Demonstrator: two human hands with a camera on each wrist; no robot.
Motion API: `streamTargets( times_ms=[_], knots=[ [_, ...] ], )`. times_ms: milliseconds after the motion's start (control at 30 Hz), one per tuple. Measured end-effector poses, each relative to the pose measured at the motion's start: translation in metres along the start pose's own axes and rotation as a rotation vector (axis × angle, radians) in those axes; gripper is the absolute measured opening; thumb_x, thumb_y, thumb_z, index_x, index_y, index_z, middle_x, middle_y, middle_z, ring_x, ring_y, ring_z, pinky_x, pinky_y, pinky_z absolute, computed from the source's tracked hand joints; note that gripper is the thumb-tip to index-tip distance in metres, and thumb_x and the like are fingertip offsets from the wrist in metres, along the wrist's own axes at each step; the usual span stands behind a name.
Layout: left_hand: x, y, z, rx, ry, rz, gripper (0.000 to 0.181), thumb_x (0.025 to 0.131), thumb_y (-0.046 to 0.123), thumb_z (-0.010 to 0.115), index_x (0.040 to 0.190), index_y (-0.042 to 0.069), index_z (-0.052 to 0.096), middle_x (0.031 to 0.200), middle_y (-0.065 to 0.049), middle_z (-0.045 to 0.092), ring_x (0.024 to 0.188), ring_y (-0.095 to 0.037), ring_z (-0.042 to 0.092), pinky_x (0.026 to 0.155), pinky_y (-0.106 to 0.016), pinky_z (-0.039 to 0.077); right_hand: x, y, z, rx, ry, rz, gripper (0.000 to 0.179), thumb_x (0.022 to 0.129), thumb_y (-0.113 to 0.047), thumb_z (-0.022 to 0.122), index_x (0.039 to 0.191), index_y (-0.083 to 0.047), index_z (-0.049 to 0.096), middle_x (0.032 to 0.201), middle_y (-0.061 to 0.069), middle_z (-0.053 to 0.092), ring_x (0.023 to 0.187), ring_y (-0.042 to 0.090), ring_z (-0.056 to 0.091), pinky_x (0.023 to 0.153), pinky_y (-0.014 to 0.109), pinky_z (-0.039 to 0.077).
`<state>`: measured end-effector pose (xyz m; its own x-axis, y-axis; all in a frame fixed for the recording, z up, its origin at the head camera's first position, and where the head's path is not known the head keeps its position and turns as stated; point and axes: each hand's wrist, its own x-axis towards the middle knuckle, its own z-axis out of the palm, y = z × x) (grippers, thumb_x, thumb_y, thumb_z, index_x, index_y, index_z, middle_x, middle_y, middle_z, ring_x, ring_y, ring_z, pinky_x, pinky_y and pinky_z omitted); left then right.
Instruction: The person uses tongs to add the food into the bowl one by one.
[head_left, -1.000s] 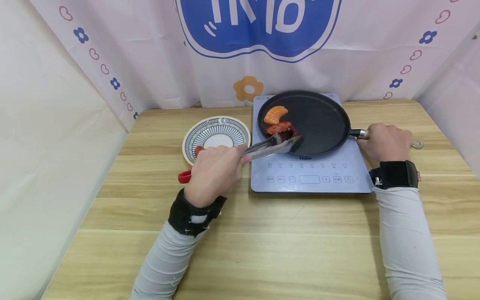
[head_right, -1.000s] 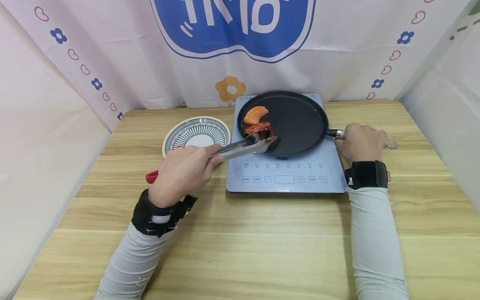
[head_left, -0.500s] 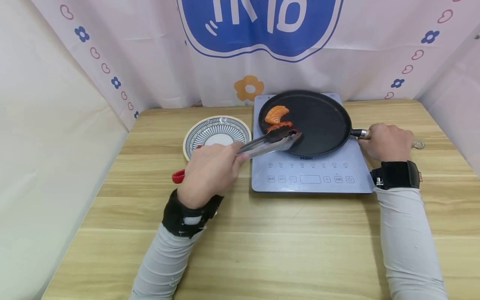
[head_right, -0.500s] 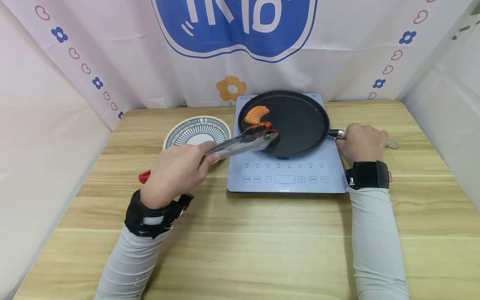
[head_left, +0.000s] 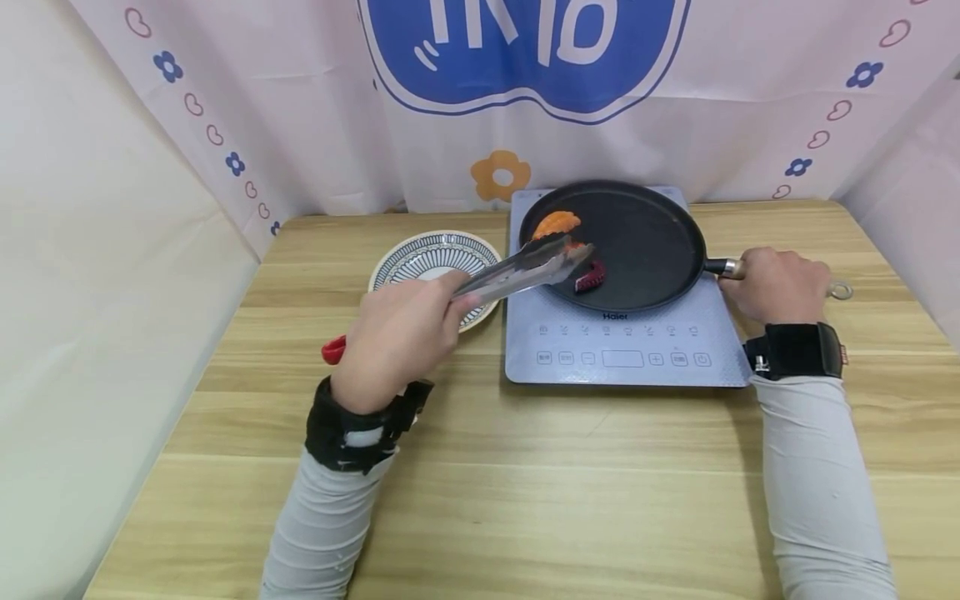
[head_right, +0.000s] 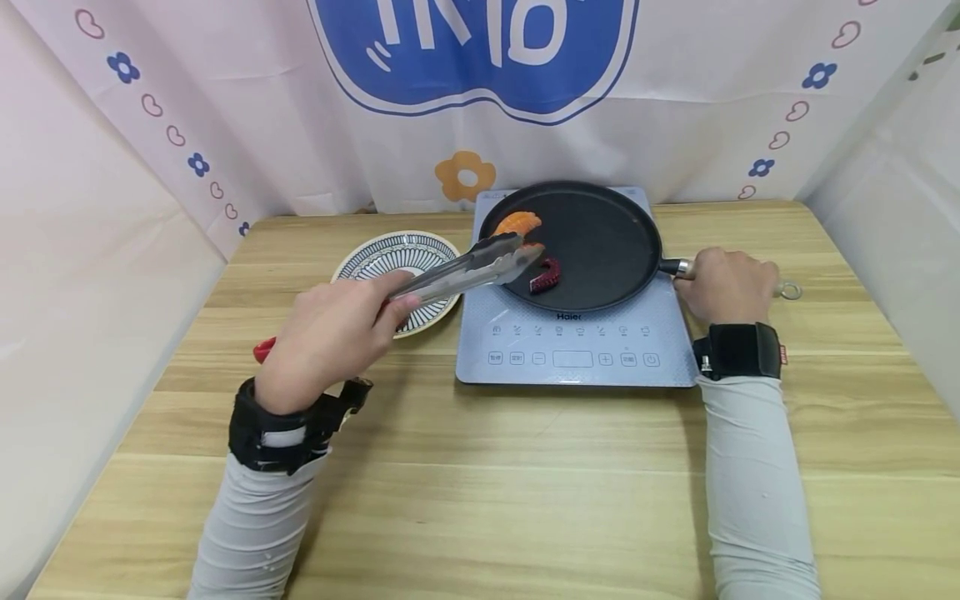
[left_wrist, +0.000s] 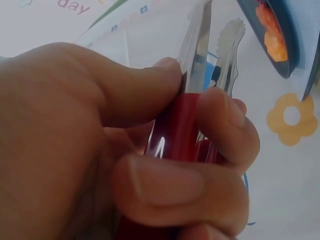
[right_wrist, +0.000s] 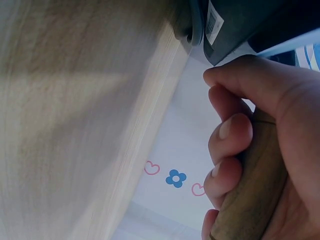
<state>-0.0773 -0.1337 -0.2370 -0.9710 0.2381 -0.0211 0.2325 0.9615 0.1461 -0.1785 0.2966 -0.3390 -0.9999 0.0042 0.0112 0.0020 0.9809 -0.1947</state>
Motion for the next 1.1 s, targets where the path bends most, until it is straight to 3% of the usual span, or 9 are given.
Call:
streamTargets(
  times_ms=[100,667,867,1100],
  knots=[
    [-0.001,-0.003,-0.003,-0.01,0.005,-0.012,0.039,0.11,0.043,0.054,0.137,0.017,0.066,0.091,-0.004,0.069,0.079,-0.025,0.062,0.066,-0.037,0.045,0.0,0.0,0.0,0.001,0.001,0.0,0.032,0.094,-0.031,0.073,0.072,-0.008,0.069,0.07,0.015,0.063,0.069,0.04,0.058,0.063,0.058,0.04],
    [-0.009,-0.022,-0.016,-0.069,0.007,-0.056,0.029,0.112,0.041,0.049,0.121,0.018,0.066,0.078,-0.004,0.062,0.071,-0.027,0.058,0.061,-0.037,0.04,0.0,0.0,-0.001,-0.005,0.002,-0.001,0.032,0.094,-0.033,0.072,0.074,-0.008,0.069,0.071,0.016,0.063,0.07,0.041,0.059,0.063,0.059,0.041],
    [-0.013,-0.03,-0.023,-0.085,-0.016,-0.101,0.038,0.111,0.042,0.049,0.136,0.018,0.065,0.082,-0.008,0.06,0.075,-0.028,0.058,0.061,-0.037,0.039,-0.001,-0.001,-0.001,0.001,0.0,-0.002,0.033,0.093,-0.032,0.072,0.07,-0.01,0.067,0.069,0.015,0.061,0.069,0.04,0.058,0.063,0.058,0.04],
    [-0.02,-0.043,-0.03,-0.083,0.009,-0.086,0.045,0.111,0.044,0.049,0.145,0.018,0.061,0.095,-0.01,0.067,0.087,-0.031,0.063,0.069,-0.043,0.045,-0.001,-0.001,-0.002,-0.002,-0.005,0.0,0.035,0.094,-0.032,0.071,0.068,-0.01,0.065,0.07,0.015,0.062,0.071,0.041,0.058,0.066,0.061,0.041]
  ],
)
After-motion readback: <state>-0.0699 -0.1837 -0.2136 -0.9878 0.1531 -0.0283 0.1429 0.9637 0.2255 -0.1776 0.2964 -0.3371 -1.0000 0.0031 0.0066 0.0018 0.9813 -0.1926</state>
